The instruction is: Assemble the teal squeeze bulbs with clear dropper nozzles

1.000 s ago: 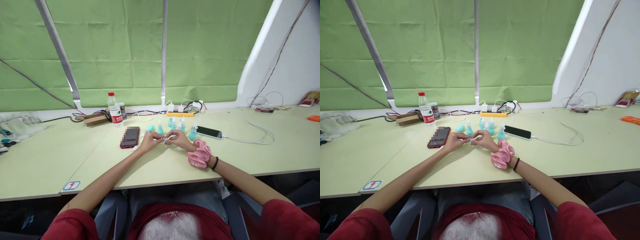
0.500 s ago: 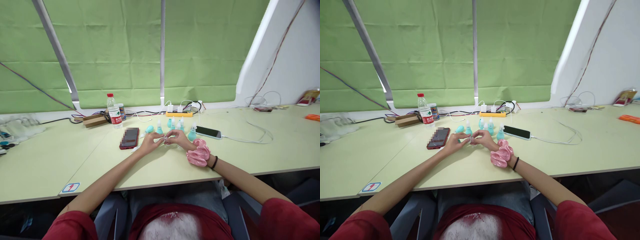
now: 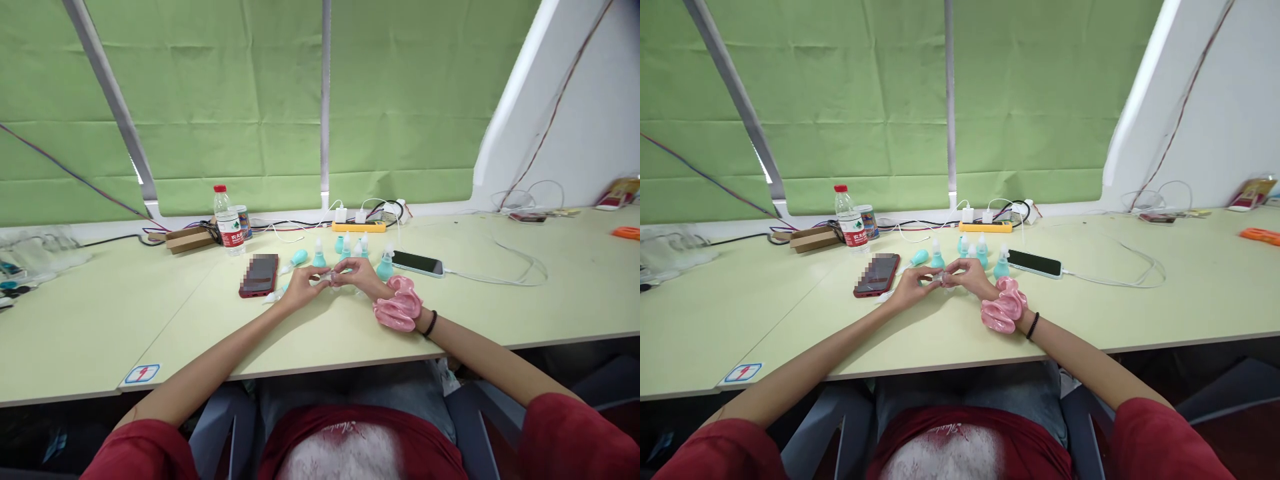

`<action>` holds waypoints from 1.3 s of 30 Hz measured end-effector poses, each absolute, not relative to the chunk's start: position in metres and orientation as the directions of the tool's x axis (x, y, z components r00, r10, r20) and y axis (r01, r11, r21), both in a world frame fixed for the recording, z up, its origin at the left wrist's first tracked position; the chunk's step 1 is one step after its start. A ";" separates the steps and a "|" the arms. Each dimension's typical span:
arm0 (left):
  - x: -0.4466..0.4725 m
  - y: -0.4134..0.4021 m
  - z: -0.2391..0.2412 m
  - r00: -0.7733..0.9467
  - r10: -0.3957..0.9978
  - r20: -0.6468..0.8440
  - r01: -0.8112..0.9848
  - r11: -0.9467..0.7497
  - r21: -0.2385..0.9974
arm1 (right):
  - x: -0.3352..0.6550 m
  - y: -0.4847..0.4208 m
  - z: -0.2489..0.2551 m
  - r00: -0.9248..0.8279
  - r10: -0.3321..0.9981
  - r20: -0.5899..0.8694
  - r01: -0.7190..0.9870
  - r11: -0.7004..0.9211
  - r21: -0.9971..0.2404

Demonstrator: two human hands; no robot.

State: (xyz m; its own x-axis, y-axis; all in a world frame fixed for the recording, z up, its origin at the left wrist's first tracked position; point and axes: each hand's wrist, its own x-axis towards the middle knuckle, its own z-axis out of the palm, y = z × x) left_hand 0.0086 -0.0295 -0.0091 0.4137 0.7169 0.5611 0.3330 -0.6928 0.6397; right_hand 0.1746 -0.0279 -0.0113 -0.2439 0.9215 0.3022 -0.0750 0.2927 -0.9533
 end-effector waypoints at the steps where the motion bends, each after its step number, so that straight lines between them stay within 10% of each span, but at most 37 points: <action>1: 0.009 -0.030 -0.009 0.403 0.723 0.561 0.327 -0.687 0.649 | 0.175 -0.028 -0.011 -0.245 0.920 0.306 -0.069 0.298 -0.952; 14: 0.003 -0.024 0.007 0.426 0.873 0.239 -0.028 -0.251 0.968 | 0.174 -0.034 -0.004 -0.345 0.823 0.451 -0.004 0.479 -0.878; 39: 0.005 -0.028 0.007 0.434 0.816 0.381 -0.069 -0.391 0.918 | 0.171 -0.041 0.001 -0.342 0.768 0.542 0.144 0.613 -0.777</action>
